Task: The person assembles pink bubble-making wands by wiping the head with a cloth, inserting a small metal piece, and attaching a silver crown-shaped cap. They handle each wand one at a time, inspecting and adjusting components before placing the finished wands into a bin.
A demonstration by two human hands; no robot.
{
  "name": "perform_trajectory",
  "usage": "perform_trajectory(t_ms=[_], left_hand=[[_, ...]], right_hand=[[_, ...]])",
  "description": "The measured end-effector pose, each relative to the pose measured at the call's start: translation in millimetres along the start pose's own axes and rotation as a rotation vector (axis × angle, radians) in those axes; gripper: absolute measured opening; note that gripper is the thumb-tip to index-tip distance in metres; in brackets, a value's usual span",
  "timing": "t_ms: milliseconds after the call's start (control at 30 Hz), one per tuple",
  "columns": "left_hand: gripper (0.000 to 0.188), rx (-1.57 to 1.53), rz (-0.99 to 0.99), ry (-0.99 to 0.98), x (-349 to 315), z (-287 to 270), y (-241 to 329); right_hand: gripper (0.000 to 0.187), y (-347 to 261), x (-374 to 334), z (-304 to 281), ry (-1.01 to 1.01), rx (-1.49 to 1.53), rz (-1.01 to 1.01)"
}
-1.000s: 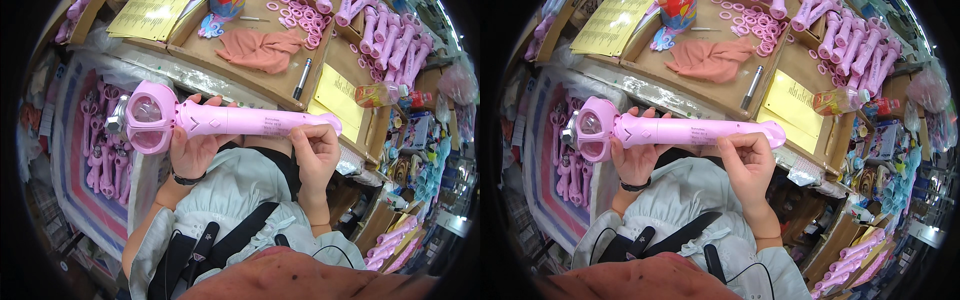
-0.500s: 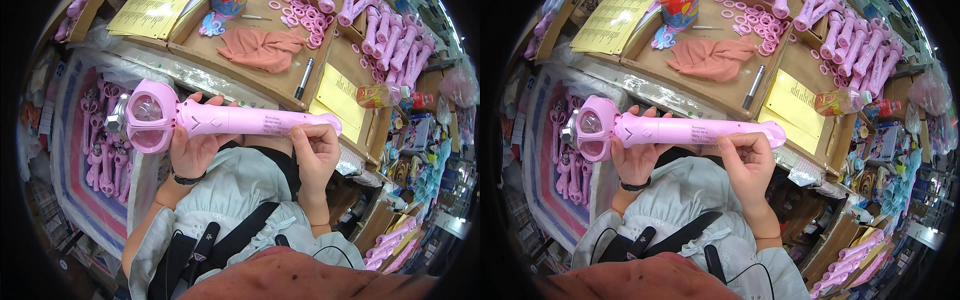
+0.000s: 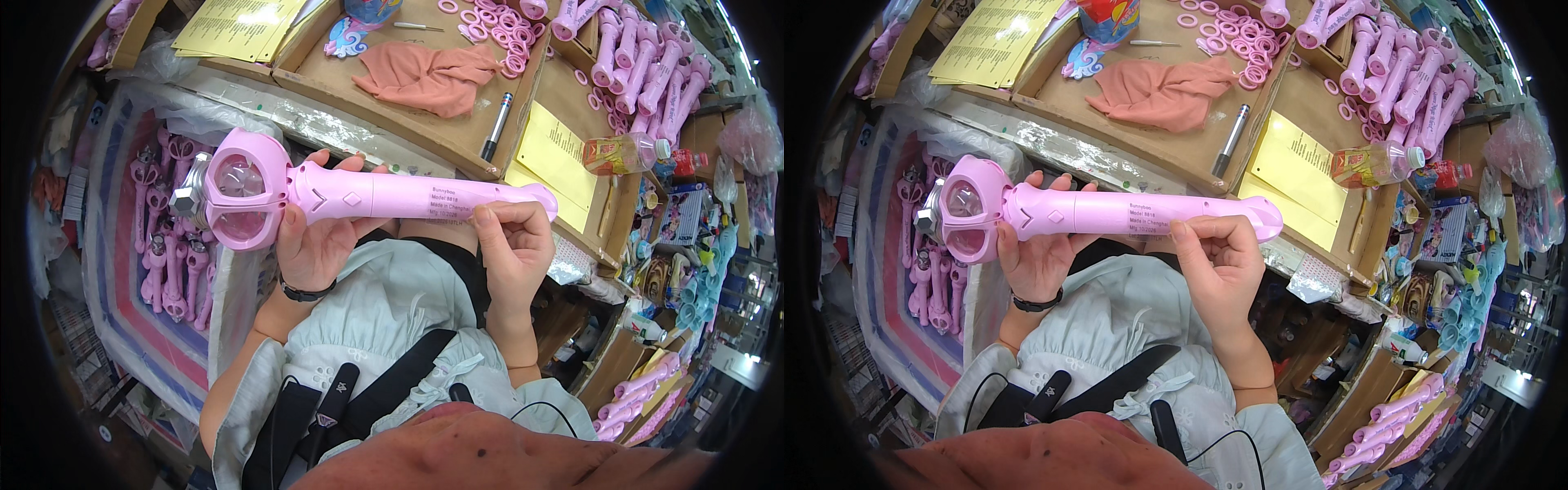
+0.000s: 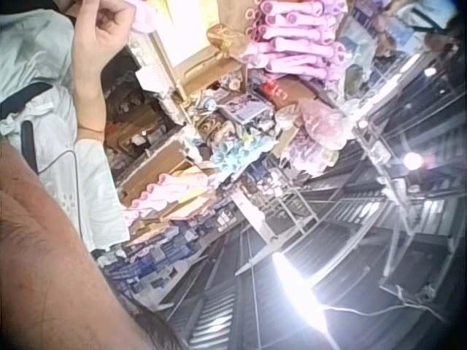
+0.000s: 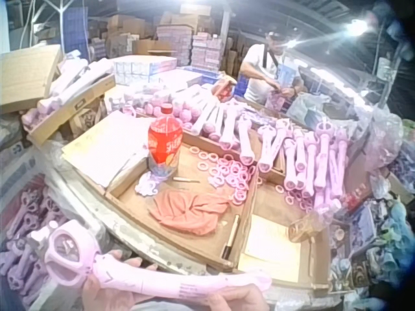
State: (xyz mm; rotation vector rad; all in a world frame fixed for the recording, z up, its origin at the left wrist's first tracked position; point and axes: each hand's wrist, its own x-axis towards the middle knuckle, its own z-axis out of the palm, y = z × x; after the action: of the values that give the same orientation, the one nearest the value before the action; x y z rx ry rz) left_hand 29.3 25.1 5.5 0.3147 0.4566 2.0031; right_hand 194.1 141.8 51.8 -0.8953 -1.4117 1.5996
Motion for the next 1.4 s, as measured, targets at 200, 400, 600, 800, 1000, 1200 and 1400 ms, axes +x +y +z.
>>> perform_trajectory(t_ms=[200,400,600,800,1000,1200,1400], left_hand=[[0.069,0.014,-0.002,0.022,0,0,0],[0.069,0.01,-0.005,0.014,1,-1,0],[0.068,0.004,-0.004,-0.003,1,-2,0],[0.067,-0.008,-0.003,-0.012,0,-2,0],[0.067,-0.006,0.002,-0.019,0,-1,0],[0.068,0.016,0.015,-0.009,-2,2,-1],[0.075,0.182,0.091,-0.042,-7,4,-4]], right_hand=[[0.014,0,0,-1,-0.006,0.016,0.017],[0.013,1,0,-2,-0.019,0.007,0.023],[0.014,2,0,-3,-0.026,0.008,0.018],[0.014,2,0,-3,-0.033,-0.01,0.031],[0.015,1,0,-2,-0.026,-0.012,0.035],[0.015,4,0,-1,-0.019,-0.017,0.01],[0.024,14,2,5,0.018,-0.161,-0.056]])
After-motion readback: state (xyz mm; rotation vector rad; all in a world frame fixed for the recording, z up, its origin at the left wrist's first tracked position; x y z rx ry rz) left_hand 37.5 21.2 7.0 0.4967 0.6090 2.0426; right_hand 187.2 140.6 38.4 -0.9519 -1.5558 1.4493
